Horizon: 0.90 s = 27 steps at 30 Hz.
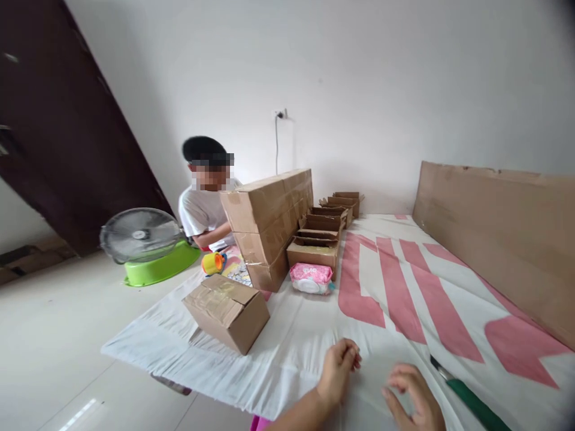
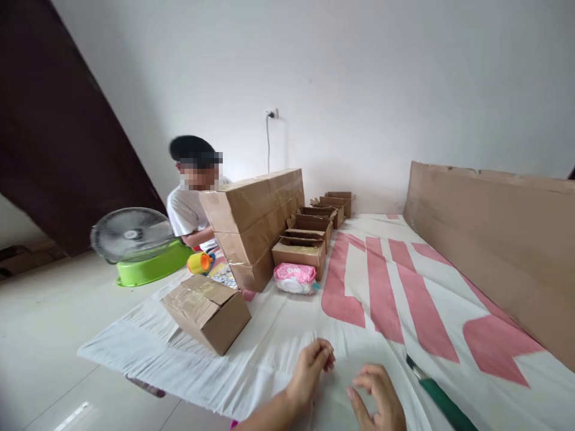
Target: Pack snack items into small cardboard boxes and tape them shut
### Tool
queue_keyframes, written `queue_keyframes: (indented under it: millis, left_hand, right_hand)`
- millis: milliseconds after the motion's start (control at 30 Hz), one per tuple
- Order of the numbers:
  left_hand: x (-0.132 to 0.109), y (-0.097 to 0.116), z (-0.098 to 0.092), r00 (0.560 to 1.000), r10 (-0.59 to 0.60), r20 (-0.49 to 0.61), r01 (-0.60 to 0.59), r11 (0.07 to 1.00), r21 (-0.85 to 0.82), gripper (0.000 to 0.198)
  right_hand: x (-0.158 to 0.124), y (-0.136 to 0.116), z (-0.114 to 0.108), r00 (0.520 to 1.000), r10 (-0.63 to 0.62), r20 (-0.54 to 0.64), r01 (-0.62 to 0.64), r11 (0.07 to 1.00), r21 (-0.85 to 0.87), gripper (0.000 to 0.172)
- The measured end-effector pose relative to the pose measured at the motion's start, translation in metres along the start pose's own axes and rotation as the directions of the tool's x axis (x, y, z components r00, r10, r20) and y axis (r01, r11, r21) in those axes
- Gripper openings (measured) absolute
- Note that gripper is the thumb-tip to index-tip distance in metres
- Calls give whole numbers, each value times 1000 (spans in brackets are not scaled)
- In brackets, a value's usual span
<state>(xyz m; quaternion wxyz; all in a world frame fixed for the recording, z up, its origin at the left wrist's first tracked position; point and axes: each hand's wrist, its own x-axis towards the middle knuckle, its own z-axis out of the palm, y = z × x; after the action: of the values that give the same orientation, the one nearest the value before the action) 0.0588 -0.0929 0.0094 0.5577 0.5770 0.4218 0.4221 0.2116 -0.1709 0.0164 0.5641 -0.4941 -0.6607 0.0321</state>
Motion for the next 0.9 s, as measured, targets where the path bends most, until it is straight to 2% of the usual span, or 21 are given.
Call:
queue_keyframes:
  millis: [33,100,167,200,267,333,400,467,500,533,600,667,733,800,900]
  left_hand:
    - [-1,6,1,999,-37,39,41,995,-93,32]
    - [-7,20,4,978,-63,199,101,977,-187,37]
    - [-14,29,7,937,-82,340,155,969,-194,39]
    - [-18,30,9,917,-93,388,169,971,-167,39]
    - [-25,27,12,895,-85,439,122,991,-57,40]
    - [-31,17,14,878,-12,478,-28,997,78,40]
    - [-35,5,15,864,80,496,-182,970,159,38]
    - [-37,-4,14,862,111,494,-237,951,199,35]
    - [-37,-7,13,866,100,490,-233,948,218,33]
    - [-38,-8,12,868,84,489,-224,946,235,31]
    - [-37,-8,10,863,56,502,-213,942,261,27]
    - [-36,-5,8,853,43,520,-223,931,290,26]
    - [-36,-4,7,844,27,536,-238,914,329,26]
    - [-36,-4,7,837,11,547,-250,897,364,25]
    - [-36,-7,6,827,11,562,-273,882,384,25]
  right_hand:
    - [4,-4,-5,1000,-6,3,6,999,-31,5]
    - [10,-11,-14,996,2,85,4,998,-70,20]
    - [14,-16,-22,973,-8,231,22,998,-60,27]
    - [14,-17,-27,953,-22,302,37,998,-46,23]
    - [12,-19,-38,915,-42,402,63,997,-38,14]
    - [7,-19,-54,886,-14,464,55,996,-76,18]
    - [4,-16,-75,873,90,480,-40,993,-114,21]
    - [1,-10,-103,856,277,436,-248,961,-124,18]
    - [-1,-4,-119,825,393,405,-379,918,-119,15]
    - [-3,2,-138,776,505,378,-503,857,-112,14]
    - [-14,18,-178,642,679,355,-692,713,-113,19]
    - [-34,36,-216,531,776,340,-788,600,-137,29]
    - [-62,51,-246,430,850,304,-852,494,-176,35]
    - [-96,63,-260,321,914,250,-897,377,-229,33]
    - [-150,71,-251,167,974,153,-922,209,-327,27]
